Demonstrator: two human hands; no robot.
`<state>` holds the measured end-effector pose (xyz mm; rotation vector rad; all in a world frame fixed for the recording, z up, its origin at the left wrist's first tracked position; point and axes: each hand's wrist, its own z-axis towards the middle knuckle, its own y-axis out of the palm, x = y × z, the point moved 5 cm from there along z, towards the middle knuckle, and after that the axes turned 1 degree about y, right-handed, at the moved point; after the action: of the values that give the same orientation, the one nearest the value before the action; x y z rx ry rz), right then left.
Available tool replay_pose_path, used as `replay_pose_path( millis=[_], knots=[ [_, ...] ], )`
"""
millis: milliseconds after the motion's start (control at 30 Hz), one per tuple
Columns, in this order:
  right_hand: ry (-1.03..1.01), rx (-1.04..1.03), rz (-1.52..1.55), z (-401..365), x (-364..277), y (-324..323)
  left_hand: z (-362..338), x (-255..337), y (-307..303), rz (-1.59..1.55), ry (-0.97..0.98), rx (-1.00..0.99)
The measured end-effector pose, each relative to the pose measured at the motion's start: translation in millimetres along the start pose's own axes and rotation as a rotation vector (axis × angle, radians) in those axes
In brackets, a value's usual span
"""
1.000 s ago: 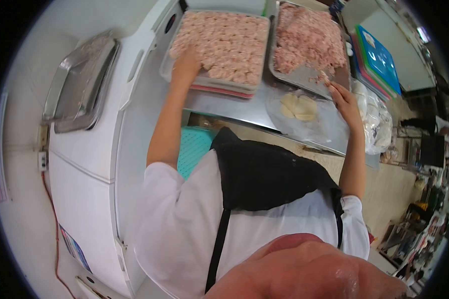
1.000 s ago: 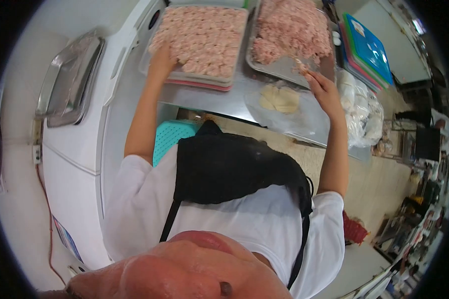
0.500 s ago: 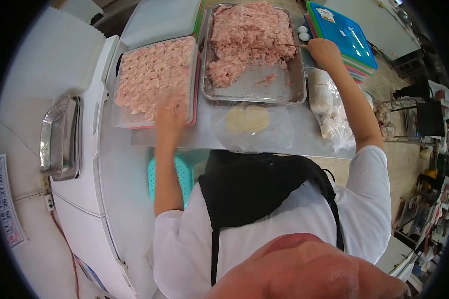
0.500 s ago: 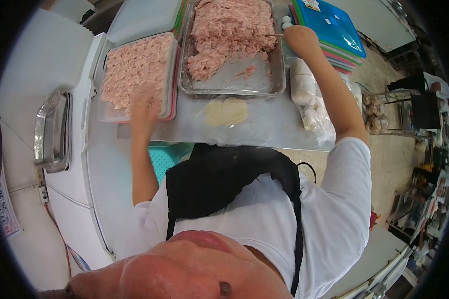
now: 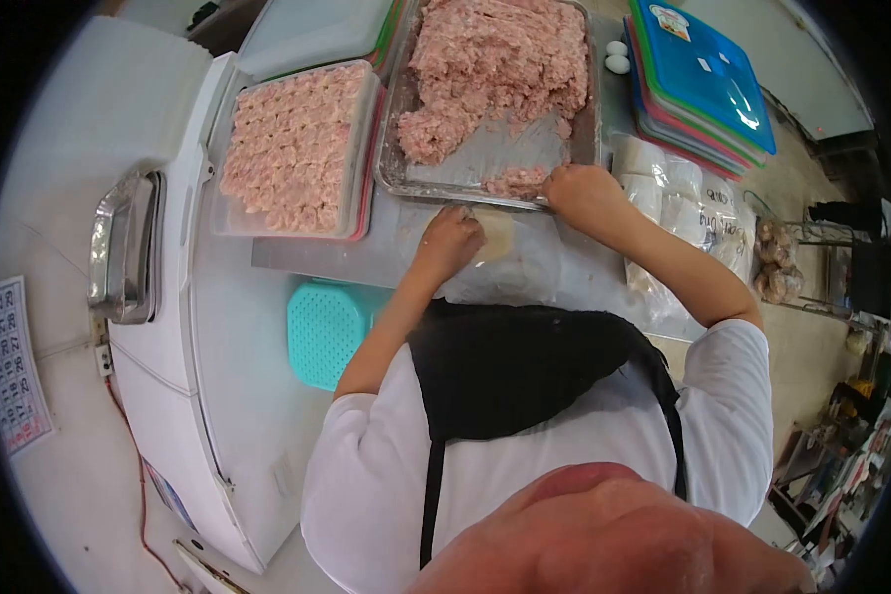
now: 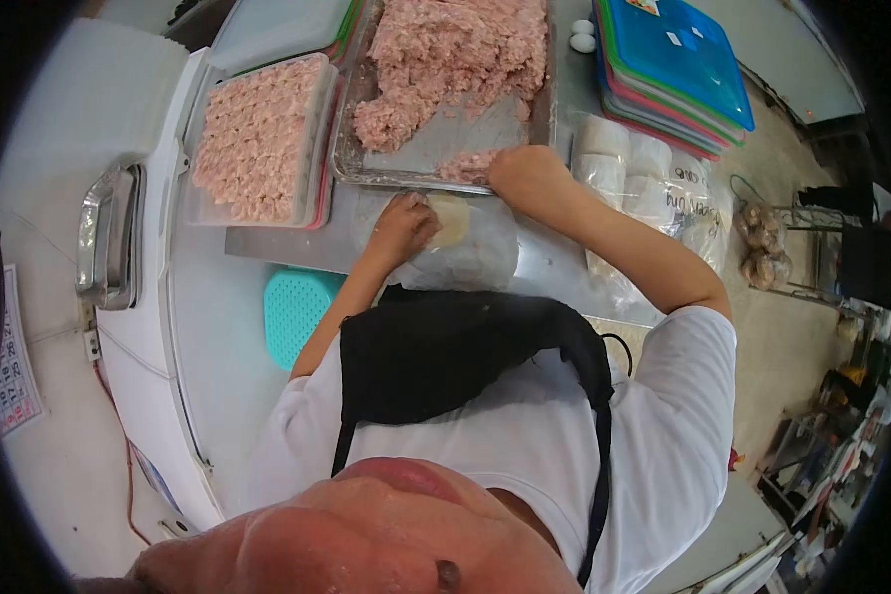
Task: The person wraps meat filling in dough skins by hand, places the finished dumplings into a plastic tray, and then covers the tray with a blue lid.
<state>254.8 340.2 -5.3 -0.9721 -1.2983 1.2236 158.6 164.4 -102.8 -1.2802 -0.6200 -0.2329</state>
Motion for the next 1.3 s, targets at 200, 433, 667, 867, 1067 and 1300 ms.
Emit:
replay_pose_path(
  millis=[200, 433, 667, 867, 1067, 1300],
  knots=[
    [0.113, 0.081, 0.103, 80.3, 66.7, -7.1, -6.6, 19.7, -10.1, 0.105, 0.005, 0.057],
    [-0.033, 0.099, 0.203, 118.7, 12.9, 39.7, -16.2, 17.2, -23.4, -0.051, -0.030, 0.198],
    [-0.024, -0.222, 0.012, 84.1, 45.8, -5.4, -33.9, -23.0, -29.0, -0.782, -0.541, 0.399],
    [0.136, -0.028, 0.124, 131.9, 72.2, 44.3, -24.9, -10.9, -40.1, -0.857, -0.432, 0.311],
    [-0.032, -0.255, 0.115, 92.9, 15.7, 45.4, -27.7, -33.6, -45.2, -0.597, -0.117, 0.250],
    [0.105, -0.145, 0.021, 94.6, 41.9, -40.3, -15.7, -20.3, -84.9, -0.600, -0.112, 0.090]
  ],
)
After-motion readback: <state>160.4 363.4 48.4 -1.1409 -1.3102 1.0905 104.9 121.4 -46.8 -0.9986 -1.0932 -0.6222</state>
